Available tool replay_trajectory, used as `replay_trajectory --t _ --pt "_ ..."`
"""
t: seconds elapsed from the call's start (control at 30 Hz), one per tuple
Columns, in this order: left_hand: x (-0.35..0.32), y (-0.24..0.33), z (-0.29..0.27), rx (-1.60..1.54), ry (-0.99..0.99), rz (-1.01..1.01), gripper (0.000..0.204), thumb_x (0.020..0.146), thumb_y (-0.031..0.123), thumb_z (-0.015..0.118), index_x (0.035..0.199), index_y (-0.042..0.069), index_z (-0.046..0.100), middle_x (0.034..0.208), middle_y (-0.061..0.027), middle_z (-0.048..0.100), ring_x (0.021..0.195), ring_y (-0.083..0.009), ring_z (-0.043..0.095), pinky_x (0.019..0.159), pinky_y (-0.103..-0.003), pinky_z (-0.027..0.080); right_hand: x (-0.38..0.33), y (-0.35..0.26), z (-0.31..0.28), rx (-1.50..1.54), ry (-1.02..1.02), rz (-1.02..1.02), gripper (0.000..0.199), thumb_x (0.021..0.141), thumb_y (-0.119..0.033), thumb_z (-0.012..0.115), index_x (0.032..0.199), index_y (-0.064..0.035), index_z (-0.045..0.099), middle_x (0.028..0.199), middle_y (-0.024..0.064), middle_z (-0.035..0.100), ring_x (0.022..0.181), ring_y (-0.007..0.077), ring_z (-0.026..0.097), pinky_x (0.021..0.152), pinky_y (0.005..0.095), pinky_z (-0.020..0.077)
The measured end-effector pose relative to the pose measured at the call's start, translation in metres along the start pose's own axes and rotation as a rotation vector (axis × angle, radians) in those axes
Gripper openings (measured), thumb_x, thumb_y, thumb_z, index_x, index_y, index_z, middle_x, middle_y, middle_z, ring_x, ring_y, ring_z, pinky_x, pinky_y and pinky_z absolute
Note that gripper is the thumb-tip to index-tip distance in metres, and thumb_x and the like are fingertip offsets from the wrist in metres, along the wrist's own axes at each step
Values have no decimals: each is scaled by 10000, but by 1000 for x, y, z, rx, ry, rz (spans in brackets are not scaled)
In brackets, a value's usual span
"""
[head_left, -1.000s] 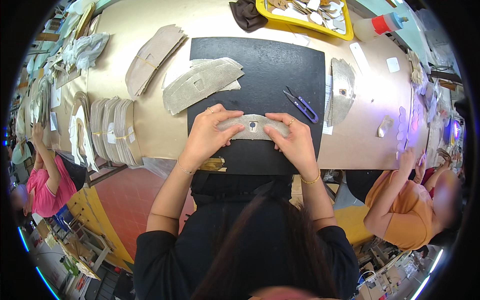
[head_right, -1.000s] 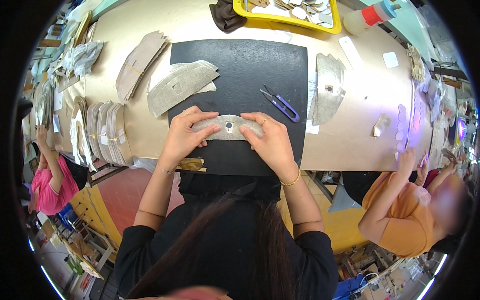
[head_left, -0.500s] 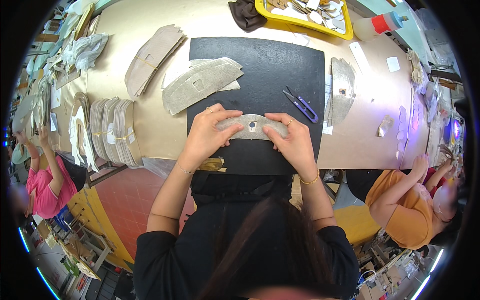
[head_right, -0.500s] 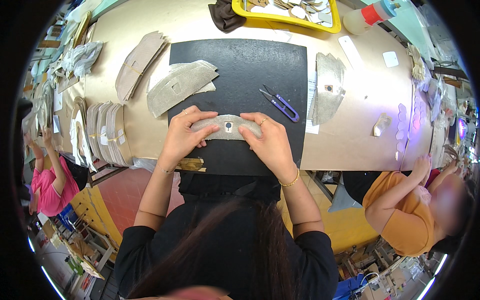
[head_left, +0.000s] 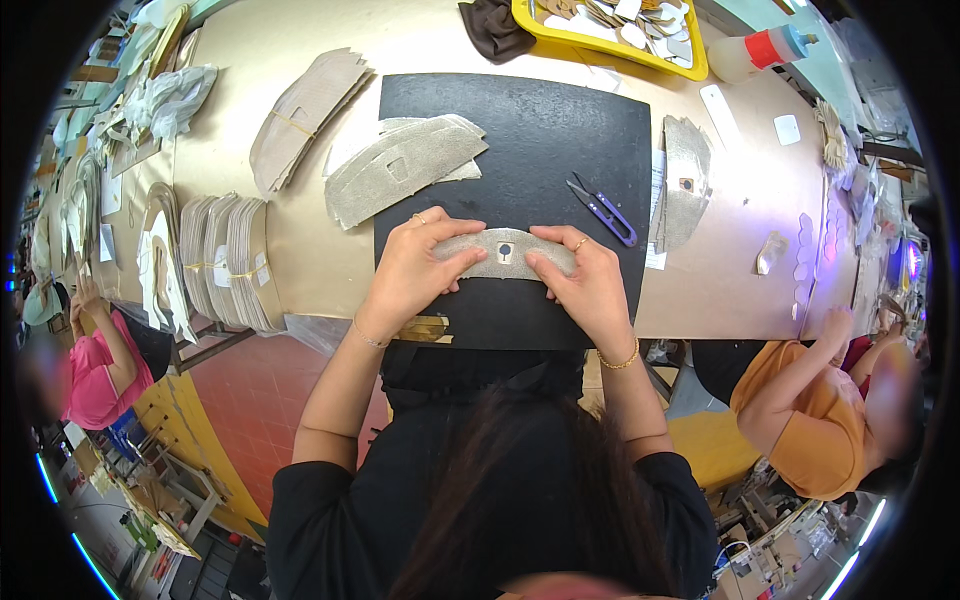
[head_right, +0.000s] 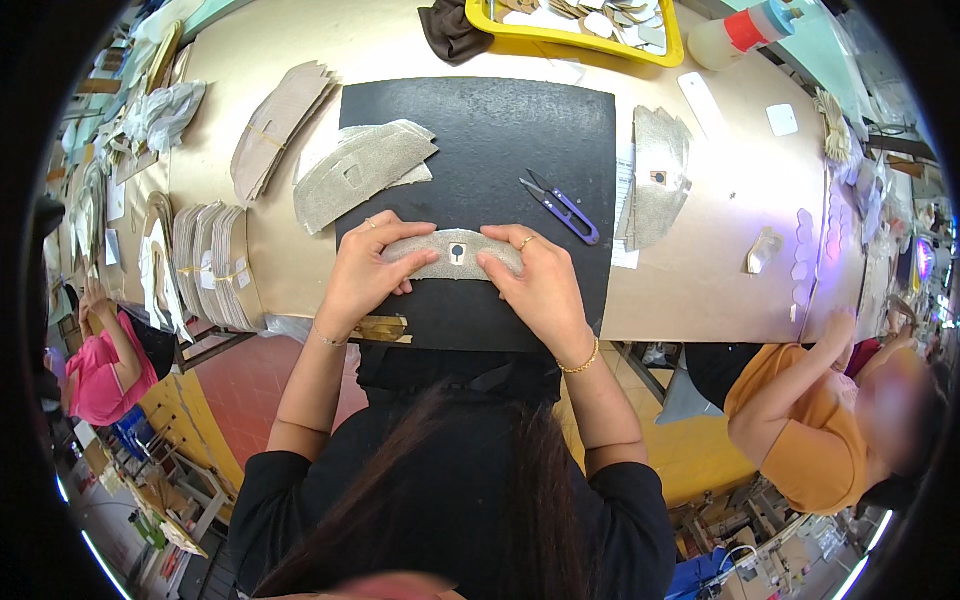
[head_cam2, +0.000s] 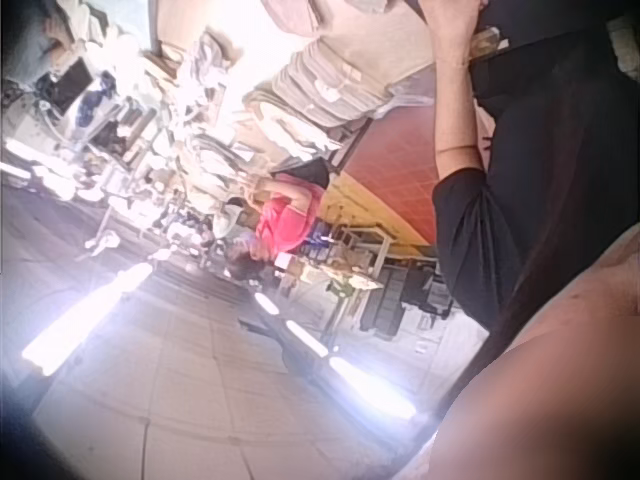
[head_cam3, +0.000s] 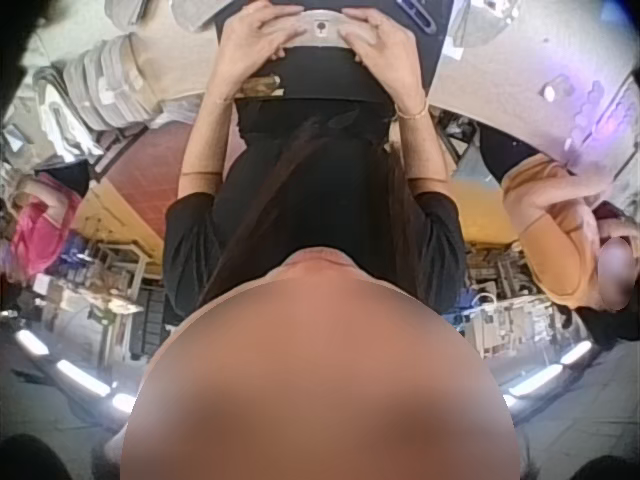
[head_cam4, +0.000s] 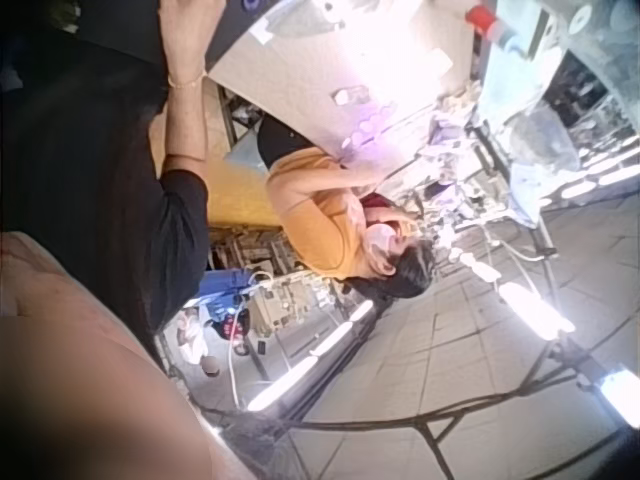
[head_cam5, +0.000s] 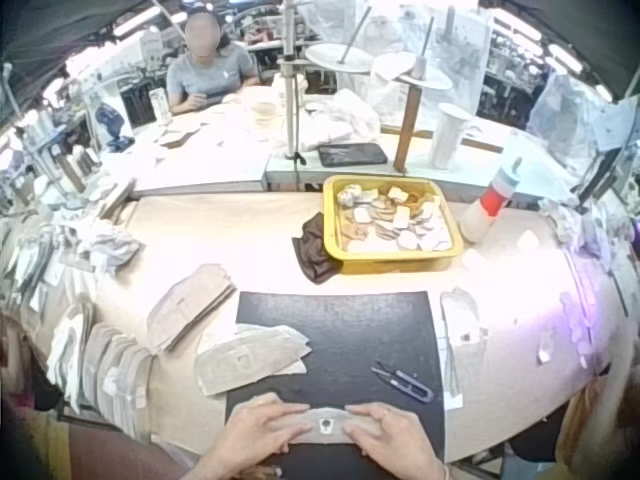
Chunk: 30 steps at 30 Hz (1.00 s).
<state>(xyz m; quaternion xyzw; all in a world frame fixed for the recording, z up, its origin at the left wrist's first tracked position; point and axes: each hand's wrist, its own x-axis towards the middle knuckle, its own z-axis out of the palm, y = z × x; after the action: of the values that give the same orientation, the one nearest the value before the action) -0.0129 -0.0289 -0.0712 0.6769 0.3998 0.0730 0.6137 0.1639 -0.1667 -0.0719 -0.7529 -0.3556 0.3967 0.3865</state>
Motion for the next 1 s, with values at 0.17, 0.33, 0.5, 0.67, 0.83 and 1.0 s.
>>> replay_trajectory --t 0.17,0.33,0.5,0.67,0.83,1.0 --pt "0 0 0 3 4 -2 307 866 78 808 1156 -2 747 906 -22 574 561 -63 603 469 -208 483 0 -1 0 -15 -4 -10 322 904 -145 770 1195 -20 715 962 86 746 584 74 629 556 237 519" --pt "-1 -1 1 15 10 12 300 871 89 803 1151 0 744 895 -33 581 562 -75 607 482 -220 498 -1 -3 -1 -37 -27 18 309 915 -152 746 1185 -8 701 1078 135 735 614 170 678 603 289 550" --pt "-1 -2 3 67 30 70 291 872 97 795 1144 12 740 885 -68 602 582 -121 629 508 -257 533 1 -1 2 -115 7 -33 293 902 -130 742 1167 -11 704 1099 145 732 777 238 719 663 310 561" --pt "-2 -6 5 106 59 103 283 865 94 796 1132 21 739 886 -85 614 607 -163 641 535 -278 543 0 2 5 -114 31 -76 266 894 -113 734 1139 -13 705 1098 152 729 855 286 721 712 335 567" --pt "2 -10 7 248 118 256 275 841 112 808 1095 31 743 881 -94 609 657 -213 644 592 -322 540 0 4 6 -123 43 -111 259 898 -112 733 1134 -12 702 1061 144 731 803 265 713 696 331 570" --pt "-7 -8 13 492 151 236 300 813 141 818 1089 55 737 942 -107 608 863 -283 627 773 -383 508 -3 -1 10 -321 122 -232 296 881 -128 740 1166 -67 686 1091 137 713 862 303 717 708 360 570"
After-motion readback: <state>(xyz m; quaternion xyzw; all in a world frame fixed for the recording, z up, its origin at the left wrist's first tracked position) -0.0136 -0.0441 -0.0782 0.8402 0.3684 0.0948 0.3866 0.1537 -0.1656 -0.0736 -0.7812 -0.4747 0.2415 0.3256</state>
